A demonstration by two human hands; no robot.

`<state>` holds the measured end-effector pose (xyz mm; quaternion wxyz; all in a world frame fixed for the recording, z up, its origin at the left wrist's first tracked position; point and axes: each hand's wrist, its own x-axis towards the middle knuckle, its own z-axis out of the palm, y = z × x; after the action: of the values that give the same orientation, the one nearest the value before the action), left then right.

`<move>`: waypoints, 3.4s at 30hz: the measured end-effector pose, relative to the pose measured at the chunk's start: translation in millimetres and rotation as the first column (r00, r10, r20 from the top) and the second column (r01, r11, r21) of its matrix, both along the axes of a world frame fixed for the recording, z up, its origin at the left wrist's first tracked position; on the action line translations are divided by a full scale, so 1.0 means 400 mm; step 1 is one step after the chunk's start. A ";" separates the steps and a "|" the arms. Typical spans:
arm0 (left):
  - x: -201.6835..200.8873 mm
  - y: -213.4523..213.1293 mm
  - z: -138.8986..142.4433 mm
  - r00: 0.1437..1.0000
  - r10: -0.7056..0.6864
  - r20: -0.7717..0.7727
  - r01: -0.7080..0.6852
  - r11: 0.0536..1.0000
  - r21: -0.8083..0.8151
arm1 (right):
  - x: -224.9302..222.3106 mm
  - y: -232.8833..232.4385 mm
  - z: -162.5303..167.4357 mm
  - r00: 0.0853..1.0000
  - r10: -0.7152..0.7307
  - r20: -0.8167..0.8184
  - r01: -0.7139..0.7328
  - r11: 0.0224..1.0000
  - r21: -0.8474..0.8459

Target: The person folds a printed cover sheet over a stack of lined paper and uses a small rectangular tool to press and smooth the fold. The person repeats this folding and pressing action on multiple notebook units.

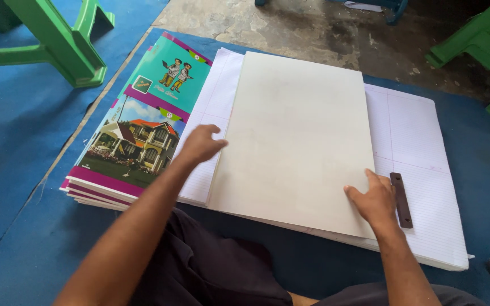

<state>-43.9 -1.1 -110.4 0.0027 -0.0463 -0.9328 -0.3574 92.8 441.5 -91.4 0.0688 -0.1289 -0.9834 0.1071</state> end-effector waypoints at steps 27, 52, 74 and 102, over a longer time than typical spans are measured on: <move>0.154 0.197 0.080 0.970 0.145 0.193 -0.119 0.983 -0.140 | 0.033 0.036 0.139 0.948 -0.264 0.177 0.316 0.837 -0.447; 0.086 0.088 0.066 0.914 0.062 0.402 -0.352 0.617 0.704 | 0.020 0.081 0.161 0.918 -0.313 0.245 0.354 0.363 -0.862; 0.125 0.141 0.105 0.910 0.151 0.386 -0.315 0.858 0.405 | 0.043 0.059 0.246 0.919 -0.360 0.163 0.335 0.494 -0.802; 0.128 0.187 0.106 0.945 0.068 0.319 -0.220 0.857 0.466 | 0.074 0.082 0.286 0.910 -0.409 0.068 0.303 0.546 -0.781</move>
<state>7.4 73.8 -67.9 -0.0958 0.0798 -0.8005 -0.5862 122.3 474.1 23.1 0.0868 -0.3358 -0.7860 0.5117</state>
